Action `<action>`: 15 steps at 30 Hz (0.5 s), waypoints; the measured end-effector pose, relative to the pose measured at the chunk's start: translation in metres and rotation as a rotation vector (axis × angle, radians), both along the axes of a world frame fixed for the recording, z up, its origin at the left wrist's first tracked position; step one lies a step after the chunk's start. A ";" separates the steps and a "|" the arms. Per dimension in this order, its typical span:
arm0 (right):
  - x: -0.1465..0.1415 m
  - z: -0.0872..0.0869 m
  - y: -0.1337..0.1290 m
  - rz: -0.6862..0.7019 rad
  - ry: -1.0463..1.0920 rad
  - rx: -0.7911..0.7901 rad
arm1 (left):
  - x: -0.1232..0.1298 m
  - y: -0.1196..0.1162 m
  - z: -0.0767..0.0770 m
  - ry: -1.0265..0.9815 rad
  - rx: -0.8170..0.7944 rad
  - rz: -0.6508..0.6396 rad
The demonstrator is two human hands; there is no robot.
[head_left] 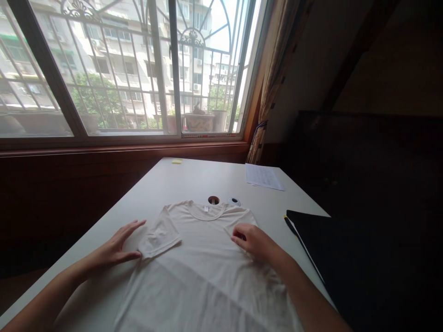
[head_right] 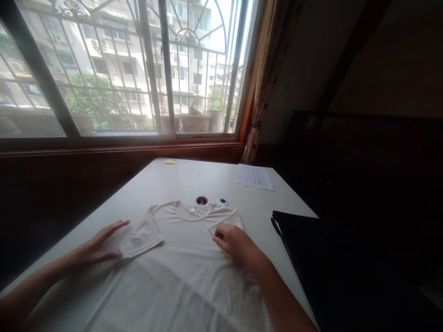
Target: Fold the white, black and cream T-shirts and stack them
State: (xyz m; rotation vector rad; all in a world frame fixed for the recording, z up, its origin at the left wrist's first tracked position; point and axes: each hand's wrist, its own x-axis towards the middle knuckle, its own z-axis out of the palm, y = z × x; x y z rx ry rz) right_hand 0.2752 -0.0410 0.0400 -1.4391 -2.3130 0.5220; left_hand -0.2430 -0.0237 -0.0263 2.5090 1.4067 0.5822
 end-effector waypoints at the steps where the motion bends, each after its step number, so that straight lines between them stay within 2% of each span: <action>1: -0.011 0.004 -0.002 0.045 -0.007 0.027 | -0.001 -0.004 -0.003 -0.004 0.010 -0.008; 5: -0.075 0.011 -0.013 0.235 -0.088 0.165 | 0.007 -0.012 -0.011 -0.013 0.084 0.033; 9: -0.150 0.004 -0.018 0.374 -0.183 0.355 | 0.017 -0.015 -0.011 0.016 0.126 0.046; 12: -0.192 -0.007 -0.015 0.400 -0.218 0.458 | 0.018 -0.017 -0.010 0.041 0.130 0.040; 15: -0.216 -0.016 -0.007 0.412 -0.230 0.498 | 0.018 -0.018 -0.010 0.053 0.133 0.034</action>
